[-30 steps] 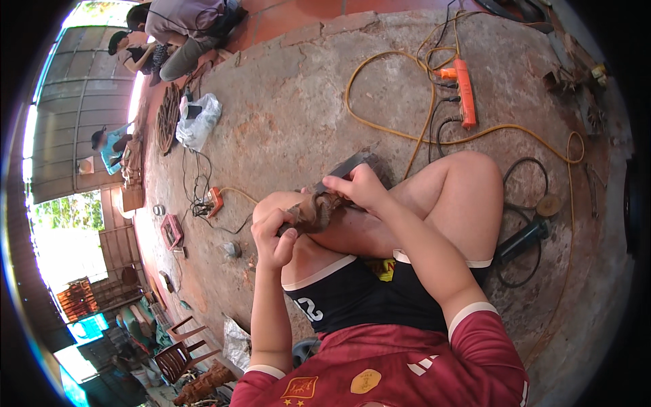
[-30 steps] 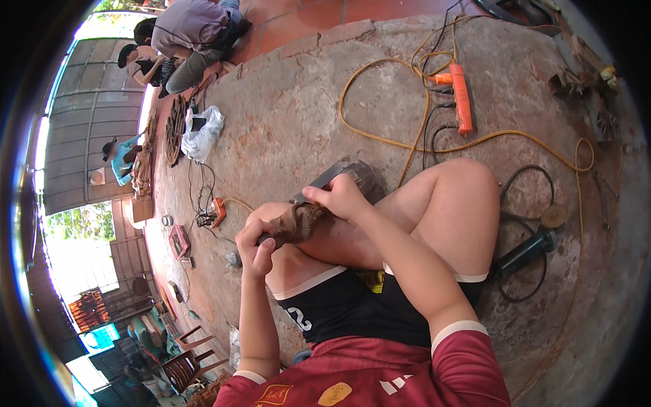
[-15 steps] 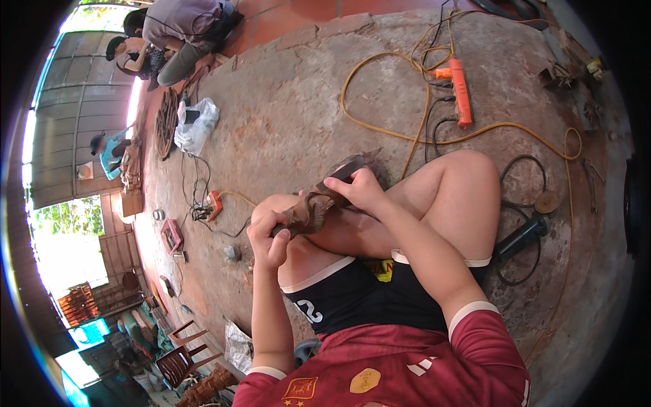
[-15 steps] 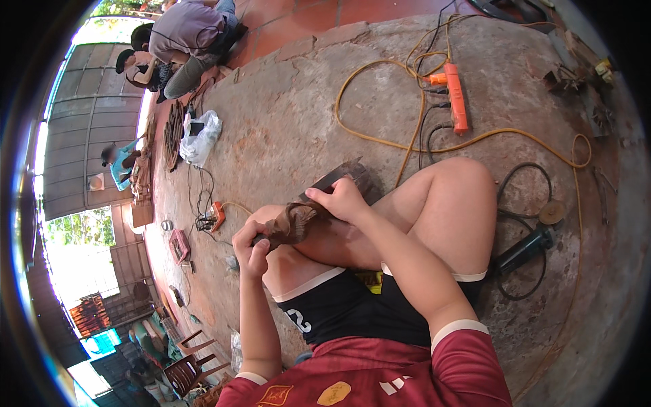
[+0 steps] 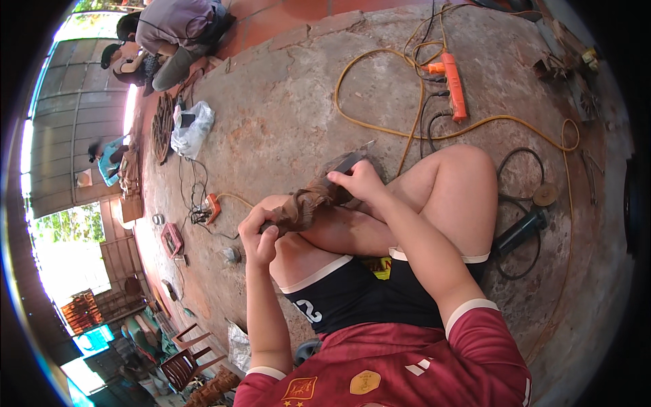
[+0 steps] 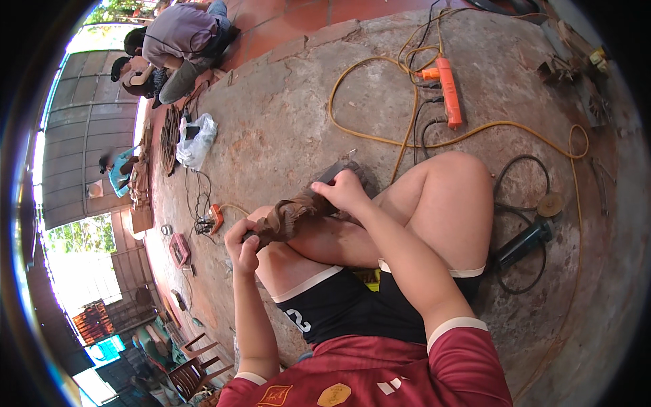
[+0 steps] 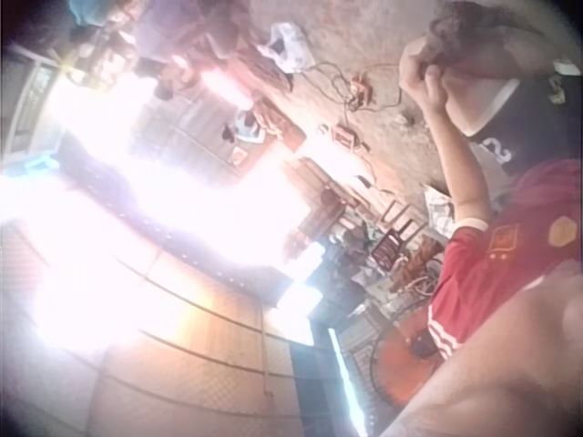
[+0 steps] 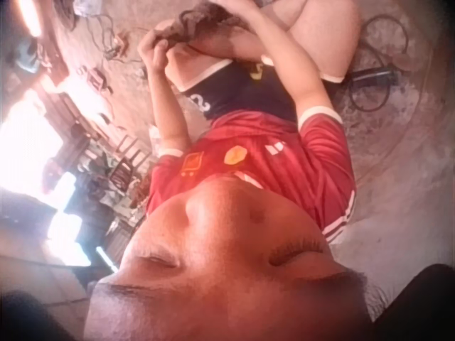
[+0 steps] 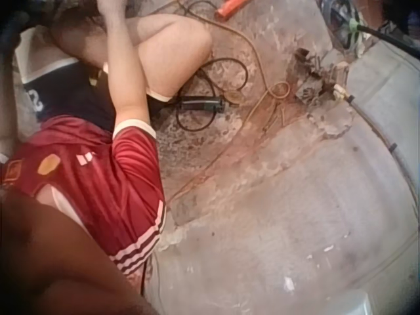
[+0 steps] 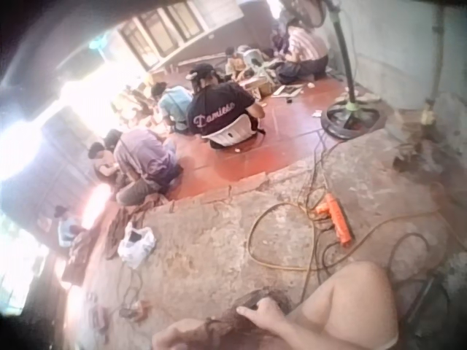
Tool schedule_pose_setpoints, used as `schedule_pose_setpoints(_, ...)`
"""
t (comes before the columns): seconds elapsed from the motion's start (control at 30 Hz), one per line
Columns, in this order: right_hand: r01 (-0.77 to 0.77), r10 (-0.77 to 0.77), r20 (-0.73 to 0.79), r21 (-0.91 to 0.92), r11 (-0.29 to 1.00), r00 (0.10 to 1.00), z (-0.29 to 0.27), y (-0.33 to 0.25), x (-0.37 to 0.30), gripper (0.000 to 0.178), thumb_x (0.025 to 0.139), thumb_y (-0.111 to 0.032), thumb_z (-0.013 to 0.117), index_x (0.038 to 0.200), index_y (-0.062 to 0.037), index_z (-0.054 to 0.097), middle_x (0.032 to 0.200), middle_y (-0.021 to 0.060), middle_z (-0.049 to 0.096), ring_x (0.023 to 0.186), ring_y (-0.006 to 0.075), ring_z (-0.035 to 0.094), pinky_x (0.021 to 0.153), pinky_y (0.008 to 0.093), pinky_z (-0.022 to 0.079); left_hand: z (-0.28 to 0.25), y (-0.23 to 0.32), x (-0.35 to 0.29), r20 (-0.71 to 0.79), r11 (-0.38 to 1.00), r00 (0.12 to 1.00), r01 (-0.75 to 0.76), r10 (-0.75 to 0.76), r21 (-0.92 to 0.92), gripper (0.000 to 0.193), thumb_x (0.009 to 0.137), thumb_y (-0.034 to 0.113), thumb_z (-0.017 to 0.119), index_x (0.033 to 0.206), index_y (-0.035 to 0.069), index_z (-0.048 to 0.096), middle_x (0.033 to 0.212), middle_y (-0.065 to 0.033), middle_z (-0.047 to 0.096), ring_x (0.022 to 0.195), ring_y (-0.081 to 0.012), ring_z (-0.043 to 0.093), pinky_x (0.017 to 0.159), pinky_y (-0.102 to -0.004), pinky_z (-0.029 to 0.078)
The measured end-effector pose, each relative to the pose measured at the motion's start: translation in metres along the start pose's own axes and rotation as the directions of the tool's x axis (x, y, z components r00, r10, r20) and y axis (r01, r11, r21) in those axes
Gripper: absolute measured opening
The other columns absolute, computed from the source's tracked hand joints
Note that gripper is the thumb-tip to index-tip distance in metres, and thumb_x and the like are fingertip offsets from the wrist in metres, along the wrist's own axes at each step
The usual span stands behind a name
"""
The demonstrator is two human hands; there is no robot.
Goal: The person sits cross-legged on the floor and carves a piece of wood using a knife. They hold the wood with their left hand and use the knife in their right hand to shape it. The person occasionally rotates the wood to work on different sides.
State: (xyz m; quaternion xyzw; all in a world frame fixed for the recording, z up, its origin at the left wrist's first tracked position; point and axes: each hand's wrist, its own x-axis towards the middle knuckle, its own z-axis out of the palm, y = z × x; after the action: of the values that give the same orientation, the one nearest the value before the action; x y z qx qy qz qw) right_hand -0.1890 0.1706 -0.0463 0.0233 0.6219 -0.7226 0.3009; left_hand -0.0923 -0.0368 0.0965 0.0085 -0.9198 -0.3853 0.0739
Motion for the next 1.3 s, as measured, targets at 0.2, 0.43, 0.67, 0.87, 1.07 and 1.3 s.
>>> schedule_pose_setpoints(0.2,0.188,-0.200,0.131,0.100,0.977,0.971,0.003,0.015,0.011,0.029,0.080,-0.027,0.078,0.086,0.0015,0.073,0.077,0.0063,0.072,0.069,0.0115,0.062,0.065,0.0323,0.051,-0.004,-0.004,0.003,0.038,0.999,0.999,0.035,-0.034,-0.023,0.033,0.065,0.028,0.054,0.075,-0.003,0.056,0.066,-0.0065,0.051,0.062,-0.0153,0.048,0.057,-0.0282,0.037)
schedule_pose_setpoints(0.43,0.162,-0.171,-0.261,-0.058,0.985,0.950,-0.002,0.025,0.018,0.031,0.080,-0.028,0.077,0.083,0.0021,0.072,0.074,0.0111,0.071,0.067,0.0180,0.065,0.064,0.0343,0.051,-0.013,-0.023,0.009,0.010,0.995,0.997,0.076,-0.076,-0.063,0.026,0.066,0.022,0.054,0.075,-0.002,0.056,0.064,-0.0047,0.050,0.061,-0.0137,0.047,0.057,-0.0279,0.037)
schedule_pose_setpoints(0.67,0.127,-0.179,-0.223,-0.228,0.965,0.958,0.000,0.026,0.019,0.030,0.079,-0.031,0.075,0.082,-0.0003,0.072,0.074,0.0161,0.070,0.071,0.0288,0.069,0.067,0.0393,0.053,-0.026,-0.044,0.025,-0.042,0.955,0.963,0.258,-0.267,-0.148,0.024,0.069,0.022,0.050,0.075,-0.001,0.055,0.070,0.0003,0.048,0.068,-0.0100,0.041,0.062,-0.0252,0.030)
schedule_pose_setpoints(0.87,0.094,-0.167,-0.224,-0.300,0.949,0.960,0.007,0.014,0.010,0.035,0.078,-0.035,0.074,0.080,-0.0005,0.072,0.075,0.0182,0.070,0.075,0.0333,0.070,0.070,0.0416,0.054,-0.030,-0.061,0.039,-0.104,0.947,0.958,0.240,-0.266,-0.213,0.018,0.075,0.017,0.047,0.070,0.000,0.051,0.069,0.0016,0.046,0.068,-0.0087,0.038,0.062,-0.0243,0.029)
schedule_pose_setpoints(1.07,0.106,-0.191,-0.224,-0.345,0.933,0.956,0.014,0.028,0.016,0.036,0.077,-0.035,0.075,0.080,0.0002,0.072,0.075,0.0189,0.069,0.074,0.0351,0.069,0.069,0.0423,0.053,-0.028,-0.064,0.045,-0.171,0.884,0.901,0.329,-0.400,-0.332,0.016,0.080,0.015,0.046,0.070,0.002,0.048,0.069,0.0026,0.042,0.066,-0.0083,0.035,0.061,-0.0247,0.028)
schedule_pose_setpoints(1.3,0.142,-0.233,-0.271,-0.318,0.937,0.934,0.014,0.032,0.028,0.035,0.077,-0.034,0.076,0.081,0.0008,0.072,0.075,0.0183,0.069,0.073,0.0351,0.069,0.067,0.0427,0.053,-0.031,-0.072,0.036,-0.173,0.900,0.908,0.322,-0.381,-0.293,0.021,0.084,0.020,0.046,0.071,0.003,0.045,0.072,0.0003,0.042,0.069,-0.0103,0.036,0.064,-0.0258,0.029)
